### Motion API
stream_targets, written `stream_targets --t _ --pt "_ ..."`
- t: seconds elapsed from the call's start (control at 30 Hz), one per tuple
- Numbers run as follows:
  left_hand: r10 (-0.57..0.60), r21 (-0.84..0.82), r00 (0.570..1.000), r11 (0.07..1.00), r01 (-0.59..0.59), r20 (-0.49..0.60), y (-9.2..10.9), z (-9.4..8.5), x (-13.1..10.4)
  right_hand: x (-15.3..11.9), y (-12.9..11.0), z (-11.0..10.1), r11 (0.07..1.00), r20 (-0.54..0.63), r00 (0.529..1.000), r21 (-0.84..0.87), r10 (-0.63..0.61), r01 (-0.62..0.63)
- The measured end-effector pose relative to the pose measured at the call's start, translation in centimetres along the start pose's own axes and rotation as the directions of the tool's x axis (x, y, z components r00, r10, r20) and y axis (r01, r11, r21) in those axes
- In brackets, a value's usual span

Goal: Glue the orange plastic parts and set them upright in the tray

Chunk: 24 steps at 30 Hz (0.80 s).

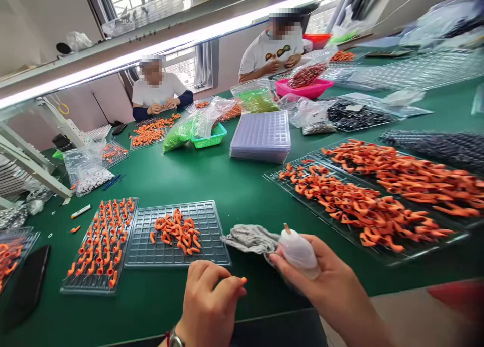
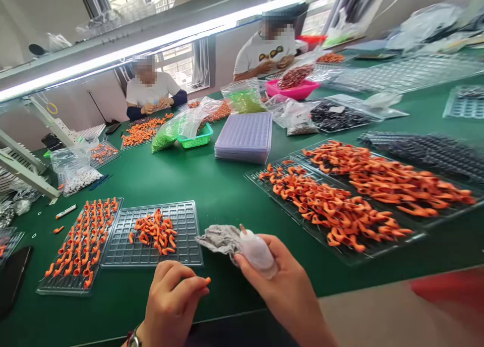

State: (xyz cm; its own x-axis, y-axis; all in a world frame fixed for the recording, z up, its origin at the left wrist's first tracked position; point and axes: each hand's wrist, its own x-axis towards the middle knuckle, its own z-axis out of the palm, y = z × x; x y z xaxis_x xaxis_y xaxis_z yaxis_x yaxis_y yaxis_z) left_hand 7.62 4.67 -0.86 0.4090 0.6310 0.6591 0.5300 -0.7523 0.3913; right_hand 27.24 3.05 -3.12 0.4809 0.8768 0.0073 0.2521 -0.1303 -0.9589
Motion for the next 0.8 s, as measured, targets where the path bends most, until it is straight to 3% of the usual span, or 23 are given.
stream_targets --t 0.17,0.37,0.43,0.53,0.67,0.8 --pt "0.067 0.025 0.998 0.997 -0.067 -0.002 0.7 1.1 1.1 -2.8 -1.0 1.3 0.988 0.068 0.997 0.153 -0.028 0.017" --pt "0.109 -0.031 0.994 0.993 -0.11 -0.032 0.8 1.2 0.8 -2.4 -0.2 1.6 0.991 0.099 0.995 0.131 -0.032 0.019" --pt "0.111 -0.048 0.992 0.992 -0.114 -0.062 0.7 1.0 0.6 -1.7 -0.1 1.2 0.994 0.056 0.998 0.108 -0.032 0.026" --pt "0.086 -0.063 0.993 0.994 -0.092 -0.086 0.4 0.4 0.4 -0.5 -0.4 0.3 0.998 -0.103 0.994 0.043 -0.032 0.036" --pt "0.048 -0.1 0.99 0.993 -0.061 -0.131 0.2 -0.1 0.1 1.5 -1.3 -0.6 0.994 -0.312 0.947 -0.1 -0.069 0.039" --pt "0.007 -0.11 0.985 0.994 -0.027 -0.173 0.5 -0.5 -0.3 2.3 -1.4 -0.8 0.974 -0.318 0.938 -0.214 -0.141 0.074"
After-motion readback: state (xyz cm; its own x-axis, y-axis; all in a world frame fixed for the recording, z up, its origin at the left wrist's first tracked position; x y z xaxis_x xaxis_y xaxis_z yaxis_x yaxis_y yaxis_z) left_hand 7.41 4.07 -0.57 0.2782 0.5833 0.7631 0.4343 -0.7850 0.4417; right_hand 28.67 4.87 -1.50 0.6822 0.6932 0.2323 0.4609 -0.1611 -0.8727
